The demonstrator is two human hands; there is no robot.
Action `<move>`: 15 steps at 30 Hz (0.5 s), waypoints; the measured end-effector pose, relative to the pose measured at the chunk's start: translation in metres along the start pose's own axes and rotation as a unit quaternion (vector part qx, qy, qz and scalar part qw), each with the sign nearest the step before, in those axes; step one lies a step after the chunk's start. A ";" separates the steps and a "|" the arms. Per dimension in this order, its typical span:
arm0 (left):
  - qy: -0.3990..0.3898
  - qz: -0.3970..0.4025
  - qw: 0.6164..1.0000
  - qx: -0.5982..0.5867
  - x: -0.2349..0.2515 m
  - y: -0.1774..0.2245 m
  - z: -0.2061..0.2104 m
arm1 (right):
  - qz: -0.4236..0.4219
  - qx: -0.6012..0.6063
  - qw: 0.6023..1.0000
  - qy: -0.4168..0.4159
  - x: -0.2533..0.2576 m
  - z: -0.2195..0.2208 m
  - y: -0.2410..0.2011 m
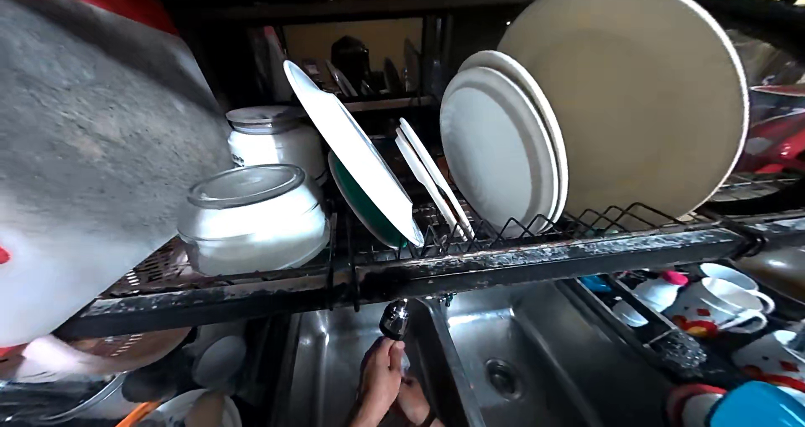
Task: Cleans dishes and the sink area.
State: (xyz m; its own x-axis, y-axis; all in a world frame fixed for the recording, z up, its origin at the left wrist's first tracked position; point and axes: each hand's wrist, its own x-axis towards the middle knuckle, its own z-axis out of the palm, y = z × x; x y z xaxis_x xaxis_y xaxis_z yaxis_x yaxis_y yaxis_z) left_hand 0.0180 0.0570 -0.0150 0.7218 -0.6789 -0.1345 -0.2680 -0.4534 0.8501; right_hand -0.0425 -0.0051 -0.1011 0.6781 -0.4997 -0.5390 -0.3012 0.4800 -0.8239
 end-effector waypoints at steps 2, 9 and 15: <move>0.080 0.006 0.996 0.033 -0.003 -0.016 0.001 | -0.019 0.024 1.000 -0.003 0.006 0.001 0.004; 0.013 -0.151 0.977 -0.151 -0.005 -0.068 0.016 | -0.036 0.099 0.994 0.019 0.004 0.013 -0.003; -0.018 -0.145 0.972 -0.185 -0.014 -0.064 0.015 | -0.040 0.087 0.995 0.024 -0.003 0.013 -0.006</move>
State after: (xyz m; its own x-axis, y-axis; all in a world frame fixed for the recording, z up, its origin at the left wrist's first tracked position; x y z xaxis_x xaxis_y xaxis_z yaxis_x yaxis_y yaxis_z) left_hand 0.0148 0.0869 -0.0753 0.7084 -0.5755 -0.4085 0.1971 -0.3945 0.8975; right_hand -0.0340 0.0022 -0.0922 0.6618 -0.5730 -0.4834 -0.1241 0.5522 -0.8244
